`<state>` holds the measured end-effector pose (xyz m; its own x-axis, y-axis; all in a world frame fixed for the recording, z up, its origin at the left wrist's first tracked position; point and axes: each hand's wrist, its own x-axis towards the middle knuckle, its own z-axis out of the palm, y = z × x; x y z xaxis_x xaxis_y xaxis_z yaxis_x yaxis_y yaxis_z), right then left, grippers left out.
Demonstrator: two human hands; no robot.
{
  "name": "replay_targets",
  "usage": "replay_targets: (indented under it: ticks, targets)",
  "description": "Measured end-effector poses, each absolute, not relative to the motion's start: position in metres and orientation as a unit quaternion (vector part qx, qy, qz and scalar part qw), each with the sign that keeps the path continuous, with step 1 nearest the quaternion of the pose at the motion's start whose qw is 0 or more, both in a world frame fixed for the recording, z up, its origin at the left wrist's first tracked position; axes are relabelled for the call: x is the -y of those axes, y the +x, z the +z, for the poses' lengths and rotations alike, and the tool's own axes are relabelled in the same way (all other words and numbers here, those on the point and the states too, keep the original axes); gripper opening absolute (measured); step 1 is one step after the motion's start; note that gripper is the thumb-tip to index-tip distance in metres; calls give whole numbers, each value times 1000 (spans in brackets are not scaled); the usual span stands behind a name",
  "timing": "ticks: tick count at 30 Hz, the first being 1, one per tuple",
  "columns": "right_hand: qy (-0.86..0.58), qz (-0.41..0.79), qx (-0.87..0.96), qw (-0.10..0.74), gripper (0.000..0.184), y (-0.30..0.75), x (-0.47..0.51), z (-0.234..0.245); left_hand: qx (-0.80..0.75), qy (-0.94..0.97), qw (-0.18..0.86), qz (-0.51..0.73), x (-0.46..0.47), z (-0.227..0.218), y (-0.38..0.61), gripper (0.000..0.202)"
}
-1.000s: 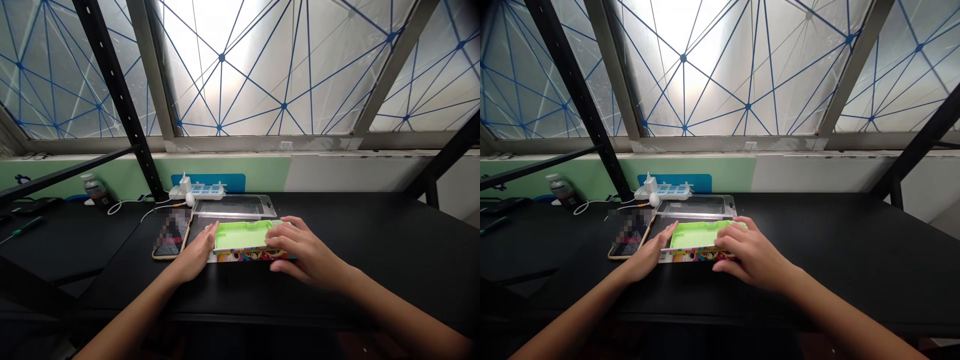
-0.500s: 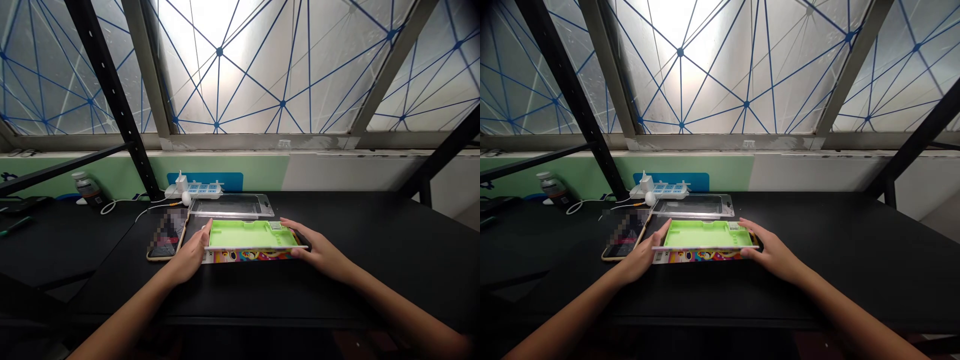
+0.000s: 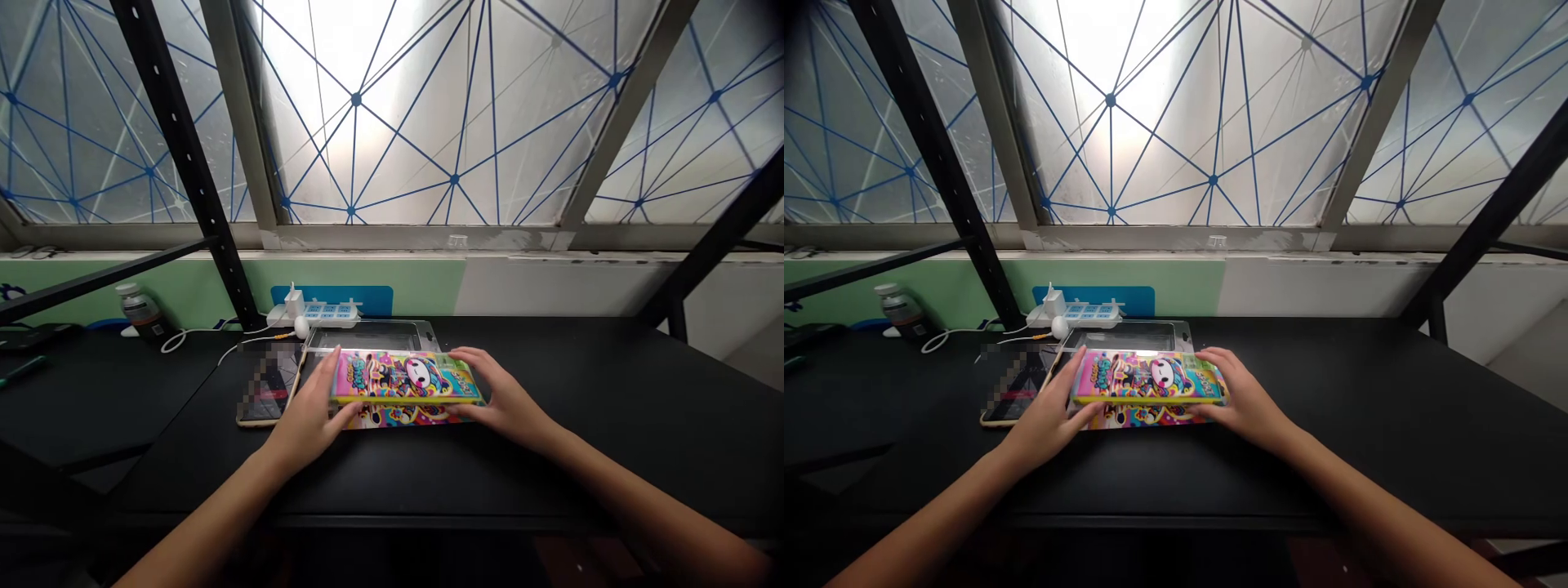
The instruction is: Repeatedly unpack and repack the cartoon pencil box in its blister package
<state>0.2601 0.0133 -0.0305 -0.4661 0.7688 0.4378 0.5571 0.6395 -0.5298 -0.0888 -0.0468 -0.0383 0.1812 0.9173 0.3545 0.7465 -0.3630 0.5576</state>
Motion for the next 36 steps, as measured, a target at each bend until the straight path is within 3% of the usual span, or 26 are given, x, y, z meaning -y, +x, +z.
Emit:
replay_targets:
  ticks: [4, 12, 17, 22, 27, 29, 33, 36]
  targets:
    - [-387, 147, 834, 365, 65, 233, -46, -8, -614, 703, 110, 343, 12, -13, -91, 90]
    - [-388, 111, 856, 324, 63, 193, -114, -26, -654, 698, 81, 279, -59, -4, -110, 71]
    - [-372, 54, 889, 260, 45, 192, -108, -39, -654, 724, 51, 213, -60, -26, -103, 58]
    - [-348, 0, 902, 256, 38, 191, -87, -25, -630, 752, 7, 194, -46, -27, -83, 55]
    - [-209, 6, 947, 244, 29, 174, -45, -16, -597, 780, -10, 187, -52, -18, -65, 56]
    - [-198, 58, 955, 211, 36, 166, -28, -20, -592, 786, -9, 177, -60, -18, -59, 54]
    - [-258, 147, 947, 120, 78, 161, -15, -34, -600, 785, -2, 154, -70, -25, -47, 51]
    - [-273, 181, 942, 77, 86, 165, -21, -37, -612, 777, 1, 149, -68, -30, -43, 52]
